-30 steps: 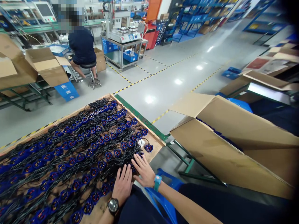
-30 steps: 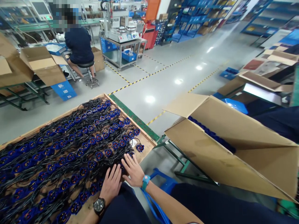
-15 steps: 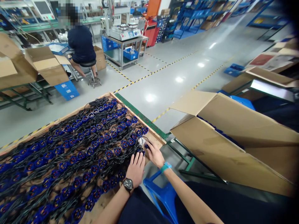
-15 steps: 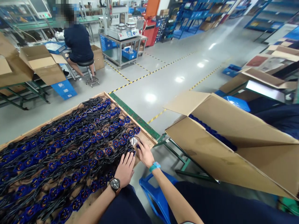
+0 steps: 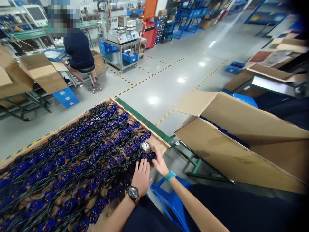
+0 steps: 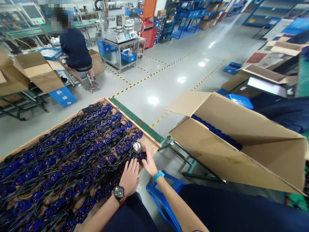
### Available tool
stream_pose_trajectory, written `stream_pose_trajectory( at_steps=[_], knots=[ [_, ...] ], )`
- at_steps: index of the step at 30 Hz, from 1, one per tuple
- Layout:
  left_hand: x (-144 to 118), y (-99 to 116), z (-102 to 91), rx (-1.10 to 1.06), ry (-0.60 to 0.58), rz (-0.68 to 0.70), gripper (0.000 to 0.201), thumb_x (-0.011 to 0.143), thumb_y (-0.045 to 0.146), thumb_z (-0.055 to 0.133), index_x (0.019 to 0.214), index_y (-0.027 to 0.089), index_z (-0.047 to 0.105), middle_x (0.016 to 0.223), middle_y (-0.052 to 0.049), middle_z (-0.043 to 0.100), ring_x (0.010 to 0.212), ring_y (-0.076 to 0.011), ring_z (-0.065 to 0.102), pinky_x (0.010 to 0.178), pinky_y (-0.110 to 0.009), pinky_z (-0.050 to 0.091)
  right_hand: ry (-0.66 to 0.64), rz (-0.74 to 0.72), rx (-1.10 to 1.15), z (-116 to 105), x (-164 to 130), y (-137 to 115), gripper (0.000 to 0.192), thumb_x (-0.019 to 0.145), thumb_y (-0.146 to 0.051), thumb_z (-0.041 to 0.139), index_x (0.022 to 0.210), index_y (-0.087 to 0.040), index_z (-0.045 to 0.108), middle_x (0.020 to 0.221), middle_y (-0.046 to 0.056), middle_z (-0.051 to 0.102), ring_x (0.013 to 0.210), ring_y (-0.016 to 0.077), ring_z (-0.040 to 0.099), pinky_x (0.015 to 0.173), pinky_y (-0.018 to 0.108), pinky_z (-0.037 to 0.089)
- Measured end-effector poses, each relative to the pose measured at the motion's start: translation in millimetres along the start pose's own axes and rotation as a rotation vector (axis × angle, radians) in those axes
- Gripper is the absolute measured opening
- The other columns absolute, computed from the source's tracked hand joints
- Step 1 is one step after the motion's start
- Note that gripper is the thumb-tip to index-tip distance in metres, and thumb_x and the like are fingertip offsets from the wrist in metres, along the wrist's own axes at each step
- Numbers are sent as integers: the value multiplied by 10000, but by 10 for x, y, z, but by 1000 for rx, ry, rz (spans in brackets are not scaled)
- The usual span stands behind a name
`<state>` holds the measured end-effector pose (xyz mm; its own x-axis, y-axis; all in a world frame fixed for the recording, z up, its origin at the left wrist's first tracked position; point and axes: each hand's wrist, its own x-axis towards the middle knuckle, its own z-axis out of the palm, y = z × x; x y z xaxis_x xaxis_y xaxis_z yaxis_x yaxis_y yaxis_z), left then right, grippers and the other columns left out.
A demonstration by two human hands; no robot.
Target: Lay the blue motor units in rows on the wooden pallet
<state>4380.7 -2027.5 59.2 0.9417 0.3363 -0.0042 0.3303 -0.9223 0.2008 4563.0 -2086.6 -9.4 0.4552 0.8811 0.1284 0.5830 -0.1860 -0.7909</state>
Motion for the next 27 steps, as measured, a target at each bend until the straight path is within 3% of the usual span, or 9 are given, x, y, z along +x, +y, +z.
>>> stream_pose_trajectory(
  at_steps=[6, 13, 20, 24, 27],
  knots=[
    [-30, 17, 47, -3, -15, 4, 759, 952, 501, 450, 1520, 18, 309, 1592, -254, 269, 1481, -365, 271, 1166, -534, 282, 73, 24, 39, 159, 122, 14, 618, 992, -286, 333, 1580, -196, 166, 1560, 138, 377, 1428, 247, 396, 1179, 517, 365],
    [-104, 20, 84, 46, -16, 43, 745, 933, 477, 513, 1495, 11, 361, 1603, -232, 260, 1483, -355, 272, 1192, -491, 259, 68, -7, -9, 164, 302, 8, 608, 964, -262, 325, 1565, -197, 263, 1530, 101, 429, 1424, 240, 398, 1190, 490, 356],
    [-201, 33, 179, 81, 41, 11, 755, 949, 456, 480, 1537, 30, 275, 1616, -229, 222, 1481, -350, 282, 1187, -513, 258, 49, -45, -34, 296, 267, -23, 645, 932, -217, 322, 1571, -191, 245, 1542, 96, 417, 1428, 231, 396, 1172, 493, 383],
    [-241, 60, 133, 115, 64, 10, 718, 948, 452, 502, 1501, 22, 346, 1607, -229, 255, 1475, -354, 295, 1191, -489, 257, 62, -68, -35, 180, 367, -20, 628, 965, -259, 297, 1582, -202, 194, 1558, 96, 388, 1435, 236, 382, 1171, 503, 378],
    [-312, 85, 81, 154, 82, 12, 694, 961, 463, 479, 1497, 38, 359, 1610, -216, 259, 1490, -350, 261, 1191, -510, 242, 103, -54, -86, 68, 580, -25, 614, 1015, -347, 271, 1596, -201, 137, 1616, 113, 266, 1488, 265, 273, 1199, 546, 307]
  ],
)
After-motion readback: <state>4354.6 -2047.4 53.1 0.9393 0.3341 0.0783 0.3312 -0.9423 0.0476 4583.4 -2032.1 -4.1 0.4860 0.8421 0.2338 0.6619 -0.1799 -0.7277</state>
